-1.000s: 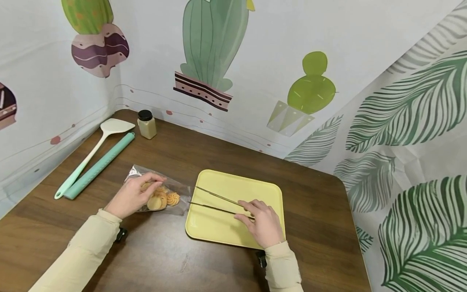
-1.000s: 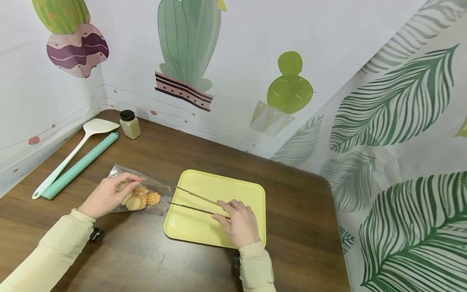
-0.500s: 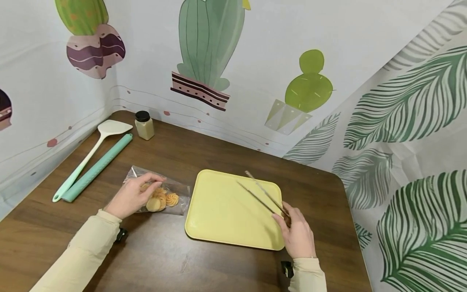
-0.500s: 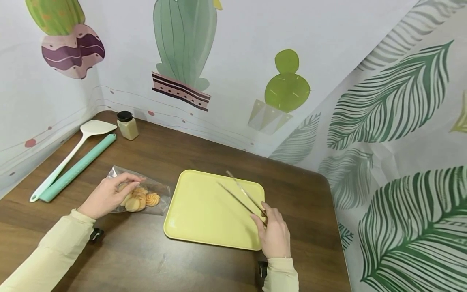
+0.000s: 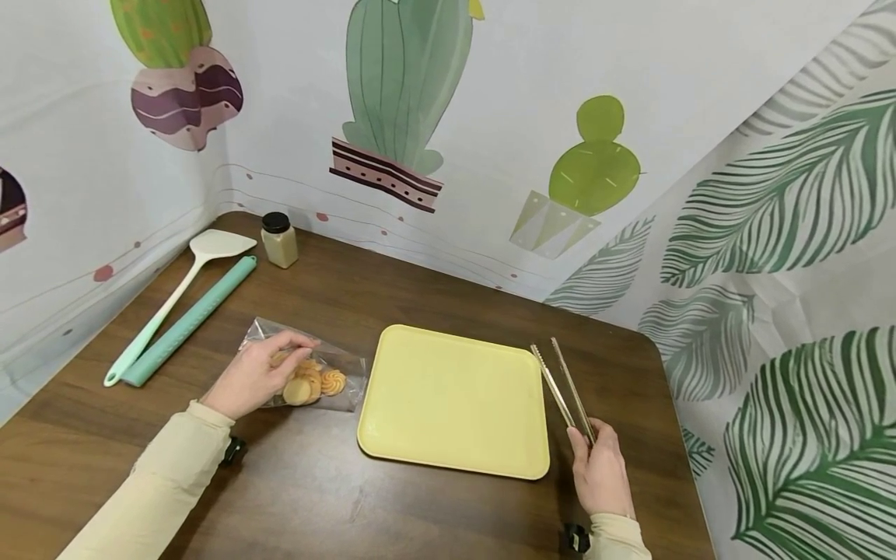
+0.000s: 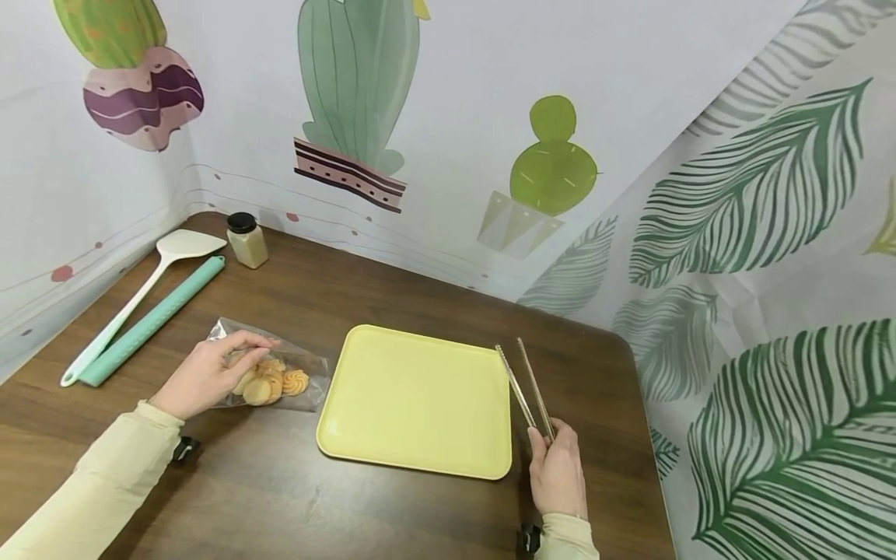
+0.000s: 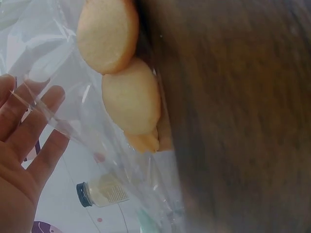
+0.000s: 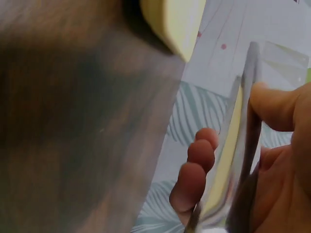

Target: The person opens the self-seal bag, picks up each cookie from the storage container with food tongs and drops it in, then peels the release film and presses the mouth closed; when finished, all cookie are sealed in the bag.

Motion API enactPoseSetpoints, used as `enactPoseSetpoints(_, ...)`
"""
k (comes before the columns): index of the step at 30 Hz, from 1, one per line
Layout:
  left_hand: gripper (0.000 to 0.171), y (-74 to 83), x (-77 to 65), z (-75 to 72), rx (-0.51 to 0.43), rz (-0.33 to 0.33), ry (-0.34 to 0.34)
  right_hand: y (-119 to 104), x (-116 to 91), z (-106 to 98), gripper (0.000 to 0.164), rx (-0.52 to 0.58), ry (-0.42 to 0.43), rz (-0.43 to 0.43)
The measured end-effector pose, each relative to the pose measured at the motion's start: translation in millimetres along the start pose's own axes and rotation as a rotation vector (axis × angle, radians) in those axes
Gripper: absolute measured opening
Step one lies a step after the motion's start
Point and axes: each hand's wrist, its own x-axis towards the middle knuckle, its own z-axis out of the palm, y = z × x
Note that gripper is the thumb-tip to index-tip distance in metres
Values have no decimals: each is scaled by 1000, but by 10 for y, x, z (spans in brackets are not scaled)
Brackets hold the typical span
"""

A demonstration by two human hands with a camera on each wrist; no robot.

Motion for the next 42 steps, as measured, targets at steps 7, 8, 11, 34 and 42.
enactPoseSetpoints(7,12,8,-2,11,-3,-7,-8,97,-66,66,42,-35,33,50)
enactPoseSetpoints(8,12,10,-2,12,-5,-4,-7,106,-75,77,42,-34,37,63)
enactPoseSetpoints(11,12,15,-2,11,-12,6,-1,128,-97,90,41,-32,46,97)
enactPoseSetpoints(34,13,2,-26,-32,10,10,10,163,-108,155,41,-79,-52,297)
enactPoseSetpoints(42,13,-4,-27,-58,23,31,37,171,-89,139,43,-123,-107,303)
